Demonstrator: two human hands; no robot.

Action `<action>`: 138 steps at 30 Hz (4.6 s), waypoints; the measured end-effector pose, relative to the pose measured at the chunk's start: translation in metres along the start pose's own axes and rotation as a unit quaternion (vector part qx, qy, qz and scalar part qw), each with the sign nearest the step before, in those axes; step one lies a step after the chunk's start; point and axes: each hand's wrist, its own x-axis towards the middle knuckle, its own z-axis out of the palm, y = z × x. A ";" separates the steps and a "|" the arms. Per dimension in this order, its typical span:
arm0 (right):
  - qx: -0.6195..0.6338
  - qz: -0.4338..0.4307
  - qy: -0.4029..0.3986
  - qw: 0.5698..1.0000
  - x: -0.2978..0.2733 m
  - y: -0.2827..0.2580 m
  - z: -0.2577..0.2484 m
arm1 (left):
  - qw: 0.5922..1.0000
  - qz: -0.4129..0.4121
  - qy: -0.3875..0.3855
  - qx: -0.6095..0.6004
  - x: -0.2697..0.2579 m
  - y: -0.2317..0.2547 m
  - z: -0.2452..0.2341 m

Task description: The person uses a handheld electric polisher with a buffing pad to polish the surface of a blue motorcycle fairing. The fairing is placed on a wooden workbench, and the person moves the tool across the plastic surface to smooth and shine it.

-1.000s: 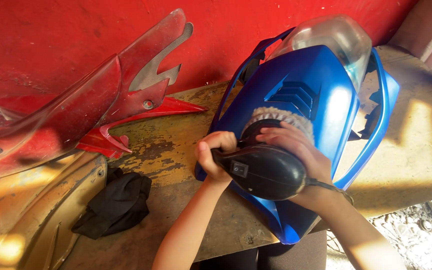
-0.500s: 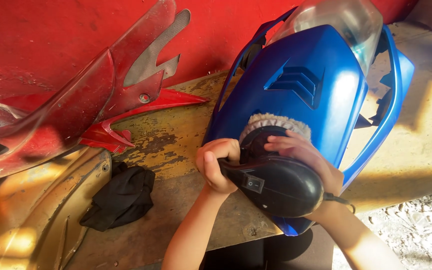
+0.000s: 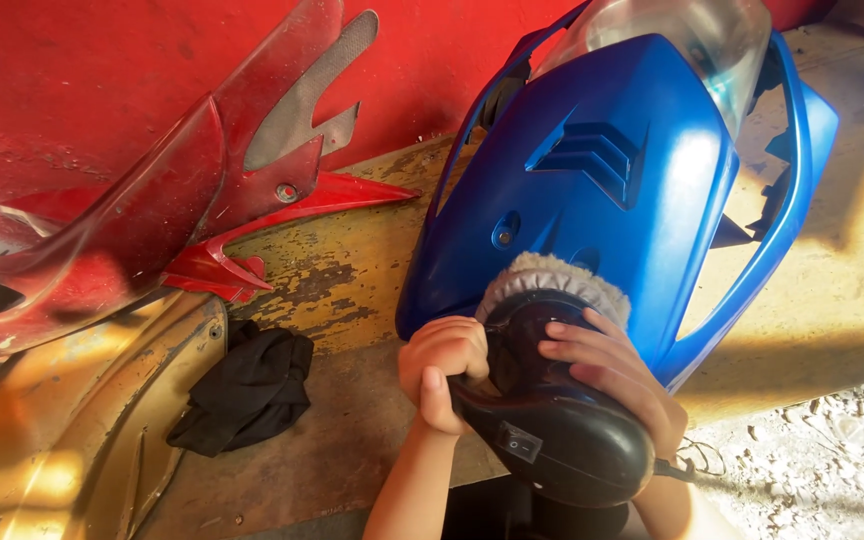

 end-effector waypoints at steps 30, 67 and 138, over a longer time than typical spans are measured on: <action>-0.039 -0.012 -0.170 0.985 -0.113 0.039 -0.069 | 0.991 0.026 -0.111 0.066 -0.050 0.020 0.013; -0.162 0.063 0.020 0.985 -0.339 0.067 -0.089 | 0.973 0.068 -0.214 0.049 -0.199 -0.028 0.023; -0.068 -0.071 -0.086 0.991 -0.083 0.003 -0.059 | 0.950 -0.126 0.283 0.041 -0.079 -0.005 0.015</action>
